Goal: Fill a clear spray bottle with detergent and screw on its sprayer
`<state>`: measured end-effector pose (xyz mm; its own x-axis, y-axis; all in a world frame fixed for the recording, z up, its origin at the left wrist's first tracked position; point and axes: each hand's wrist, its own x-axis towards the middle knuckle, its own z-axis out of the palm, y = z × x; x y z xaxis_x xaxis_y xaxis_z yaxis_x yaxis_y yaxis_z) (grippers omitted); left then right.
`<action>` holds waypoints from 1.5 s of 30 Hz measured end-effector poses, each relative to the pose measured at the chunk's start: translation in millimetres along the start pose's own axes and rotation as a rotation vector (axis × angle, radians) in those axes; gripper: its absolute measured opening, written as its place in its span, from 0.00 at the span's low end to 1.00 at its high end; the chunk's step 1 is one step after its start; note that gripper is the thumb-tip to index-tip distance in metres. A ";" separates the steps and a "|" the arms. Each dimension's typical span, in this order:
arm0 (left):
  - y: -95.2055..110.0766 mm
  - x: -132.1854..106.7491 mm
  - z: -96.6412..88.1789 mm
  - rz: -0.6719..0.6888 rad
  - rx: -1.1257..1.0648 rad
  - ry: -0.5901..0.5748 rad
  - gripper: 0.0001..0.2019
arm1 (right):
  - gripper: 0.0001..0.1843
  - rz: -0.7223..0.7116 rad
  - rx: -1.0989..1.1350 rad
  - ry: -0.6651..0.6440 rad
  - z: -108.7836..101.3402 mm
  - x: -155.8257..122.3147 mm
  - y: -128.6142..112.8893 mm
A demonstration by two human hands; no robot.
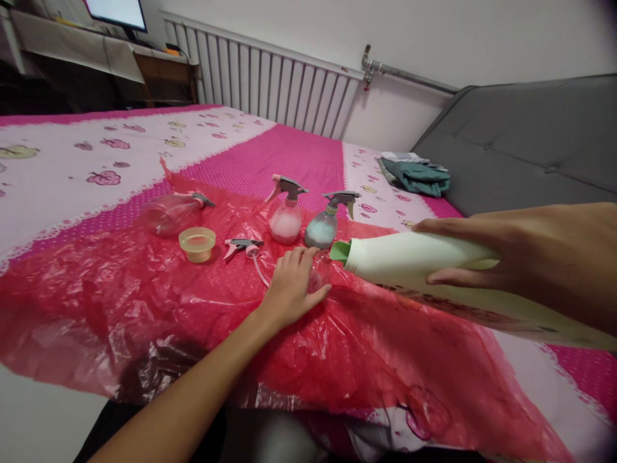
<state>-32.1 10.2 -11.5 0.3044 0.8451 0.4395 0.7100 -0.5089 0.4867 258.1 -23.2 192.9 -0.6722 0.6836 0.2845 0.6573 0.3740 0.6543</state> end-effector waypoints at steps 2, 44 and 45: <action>0.0 0.1 0.1 0.000 0.003 0.003 0.30 | 0.39 -0.005 0.005 0.008 -0.2 0.3 -0.2; 0.0 -0.1 -4.0 -0.040 -0.096 -0.016 0.26 | 0.39 -0.012 -0.009 0.008 -3.8 2.4 -3.5; -0.5 0.2 -3.9 -0.041 -0.097 -0.014 0.25 | 0.39 -0.011 -0.008 0.006 -4.1 2.6 -3.5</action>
<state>-34.9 10.0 -8.7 0.2855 0.8673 0.4077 0.6577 -0.4868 0.5749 252.6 -25.3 194.2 -0.6812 0.6759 0.2813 0.6471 0.3761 0.6633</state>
